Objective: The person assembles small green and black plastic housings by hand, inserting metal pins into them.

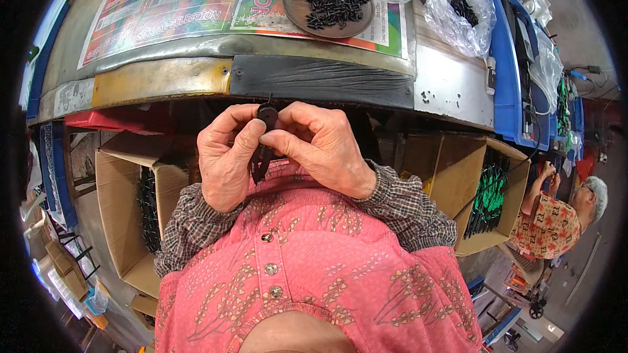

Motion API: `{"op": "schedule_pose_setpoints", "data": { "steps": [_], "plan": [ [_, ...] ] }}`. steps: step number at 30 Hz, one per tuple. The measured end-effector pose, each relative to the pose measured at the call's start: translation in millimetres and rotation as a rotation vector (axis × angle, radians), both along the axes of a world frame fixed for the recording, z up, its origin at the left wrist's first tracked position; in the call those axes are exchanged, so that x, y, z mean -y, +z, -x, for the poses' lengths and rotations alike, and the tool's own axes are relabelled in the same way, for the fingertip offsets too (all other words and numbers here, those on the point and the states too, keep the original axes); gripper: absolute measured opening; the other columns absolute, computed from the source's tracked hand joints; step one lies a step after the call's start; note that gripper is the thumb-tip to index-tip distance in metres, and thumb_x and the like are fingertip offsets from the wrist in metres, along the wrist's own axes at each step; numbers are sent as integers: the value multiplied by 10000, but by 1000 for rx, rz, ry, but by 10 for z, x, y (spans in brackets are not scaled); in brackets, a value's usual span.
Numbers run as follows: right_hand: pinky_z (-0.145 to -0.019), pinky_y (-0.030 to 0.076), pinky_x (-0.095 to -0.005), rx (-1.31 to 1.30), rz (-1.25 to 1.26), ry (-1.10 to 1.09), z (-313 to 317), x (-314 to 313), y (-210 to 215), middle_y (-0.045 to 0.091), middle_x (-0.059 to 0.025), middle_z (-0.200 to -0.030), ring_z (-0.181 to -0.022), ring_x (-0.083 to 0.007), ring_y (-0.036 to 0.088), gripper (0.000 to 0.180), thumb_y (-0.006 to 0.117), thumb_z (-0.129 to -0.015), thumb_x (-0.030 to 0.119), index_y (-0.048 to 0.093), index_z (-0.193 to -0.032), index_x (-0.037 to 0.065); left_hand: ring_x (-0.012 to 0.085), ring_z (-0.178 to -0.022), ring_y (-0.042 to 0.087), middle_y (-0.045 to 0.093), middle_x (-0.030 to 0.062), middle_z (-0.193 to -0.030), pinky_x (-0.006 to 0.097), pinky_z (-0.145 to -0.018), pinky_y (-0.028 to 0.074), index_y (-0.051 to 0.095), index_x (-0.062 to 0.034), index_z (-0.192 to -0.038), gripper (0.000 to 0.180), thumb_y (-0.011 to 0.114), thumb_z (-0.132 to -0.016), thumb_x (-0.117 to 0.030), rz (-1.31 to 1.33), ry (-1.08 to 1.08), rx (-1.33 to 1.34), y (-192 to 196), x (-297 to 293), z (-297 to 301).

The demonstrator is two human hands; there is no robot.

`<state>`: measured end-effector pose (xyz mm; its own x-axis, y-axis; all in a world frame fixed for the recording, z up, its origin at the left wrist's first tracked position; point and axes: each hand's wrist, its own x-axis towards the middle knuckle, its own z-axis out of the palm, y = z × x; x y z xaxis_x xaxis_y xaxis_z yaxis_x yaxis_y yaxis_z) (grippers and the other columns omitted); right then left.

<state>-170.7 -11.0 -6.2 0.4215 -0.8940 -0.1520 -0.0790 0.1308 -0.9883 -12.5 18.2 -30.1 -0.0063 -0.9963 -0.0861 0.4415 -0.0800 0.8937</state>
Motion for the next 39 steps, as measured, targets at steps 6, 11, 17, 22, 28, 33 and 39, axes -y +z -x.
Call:
{"op": "schedule_pose_setpoints", "data": {
  "steps": [6, 11, 17, 22, 28, 33, 39],
  "plan": [
    [-546, 449, -179, 11, -30, 28, -2, 3, 23, 598, 2, -710, -650, -26, 542, 160, 663, -881, 129, 615, -876, -23, 37, -741, 522, 596, 9, -864, 171, -635, 422, 652, 25, -1007, 145, 625, -891, -58, 101, 16, 169, -66, -4, -30],
    [-502, 419, -176, 22, 25, 39, 12, 12, -64, 590, 8, -683, -595, -20, 517, 157, 658, -884, 128, 615, -864, -21, 47, -733, 523, 595, 9, -847, 185, -638, 424, 654, 25, -1000, 144, 631, -887, -61, 100, 60, 224, -64, -44, -14],
    [-455, 390, -183, 18, -36, 53, -10, 20, -74, 574, 8, -633, -546, -16, 496, 165, 662, -882, 134, 606, -833, -13, 29, -709, 516, 586, -8, -830, 177, -589, 414, 654, 22, -999, 144, 629, -895, -75, 68, 82, 147, -117, -31, 10],
    [-453, 385, -183, -112, 290, 32, -24, 28, -106, 579, 10, -630, -540, -16, 495, 162, 671, -875, 137, 617, -815, -3, 32, -719, 515, 585, -9, -826, 183, -600, 416, 659, 20, -998, 148, 635, -894, -83, -40, 59, 85, -86, -52, -4],
    [-470, 391, -191, -50, 22, 26, -27, 20, -54, 577, 10, -634, -557, -20, 495, 171, 689, -861, 141, 618, -808, -5, 30, -682, 510, 589, -6, -834, 181, -576, 407, 672, 16, -981, 144, 653, -882, -87, 71, 72, 163, -142, -24, -17],
    [-495, 400, -180, -62, -13, 47, -24, 33, -21, 578, 14, -651, -586, -11, 501, 163, 693, -855, 127, 616, -823, -12, 35, -709, 521, 612, -20, -827, 177, -612, 416, 664, 18, -970, 138, 667, -870, -77, -71, 15, -9, -62, -41, -37],
    [-521, 398, -164, 51, 70, -117, -30, 77, 66, 585, 33, -748, -620, -3, 497, 99, 669, -855, 45, 611, -921, -1, 27, -712, 514, 593, -24, -808, 175, -603, 409, 658, 20, -952, 115, 659, -869, -59, 10, 36, 86, -42, -17, -31]
  ]
}}
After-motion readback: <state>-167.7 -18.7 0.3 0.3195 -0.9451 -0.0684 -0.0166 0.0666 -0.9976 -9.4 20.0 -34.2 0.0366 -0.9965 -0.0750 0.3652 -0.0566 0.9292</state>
